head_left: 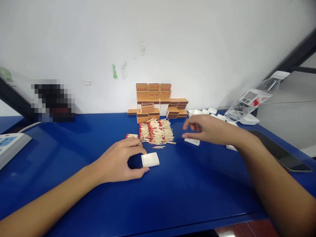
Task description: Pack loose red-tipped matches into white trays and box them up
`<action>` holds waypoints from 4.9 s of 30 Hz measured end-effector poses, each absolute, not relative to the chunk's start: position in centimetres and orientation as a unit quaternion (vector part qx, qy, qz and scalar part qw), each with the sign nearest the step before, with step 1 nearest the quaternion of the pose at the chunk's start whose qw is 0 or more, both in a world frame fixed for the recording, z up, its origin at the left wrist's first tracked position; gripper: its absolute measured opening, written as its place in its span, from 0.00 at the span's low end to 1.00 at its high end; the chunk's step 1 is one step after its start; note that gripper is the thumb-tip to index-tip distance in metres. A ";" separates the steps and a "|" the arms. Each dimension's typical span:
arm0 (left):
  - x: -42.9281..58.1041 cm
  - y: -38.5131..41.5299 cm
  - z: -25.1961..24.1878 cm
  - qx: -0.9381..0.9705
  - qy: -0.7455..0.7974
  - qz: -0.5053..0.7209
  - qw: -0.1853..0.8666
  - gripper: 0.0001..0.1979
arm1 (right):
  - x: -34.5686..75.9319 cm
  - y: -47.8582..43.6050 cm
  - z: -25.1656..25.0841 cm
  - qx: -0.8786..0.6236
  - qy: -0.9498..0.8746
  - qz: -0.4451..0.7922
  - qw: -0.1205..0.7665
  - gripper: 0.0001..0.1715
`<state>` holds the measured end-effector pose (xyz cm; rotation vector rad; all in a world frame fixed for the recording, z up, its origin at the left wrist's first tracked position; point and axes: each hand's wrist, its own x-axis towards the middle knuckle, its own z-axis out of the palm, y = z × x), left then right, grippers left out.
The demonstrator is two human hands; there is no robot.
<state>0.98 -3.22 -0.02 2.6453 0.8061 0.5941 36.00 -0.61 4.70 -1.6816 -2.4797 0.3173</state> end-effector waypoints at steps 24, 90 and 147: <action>1.1 -3.3 0.0 0.930 0.269 0.209 0.138 0.13 | 32.0 -0.1 1.6 -0.439 -0.885 0.102 0.121 0.12; 1.0 -3.1 -0.4 0.926 0.257 0.253 0.114 0.12 | 26.4 -6.5 2.4 -0.398 -0.891 0.194 0.103 0.09; 0.7 -2.8 -0.5 0.933 0.230 0.263 0.089 0.16 | 26.1 -6.4 2.2 -0.361 -0.881 0.270 0.146 0.13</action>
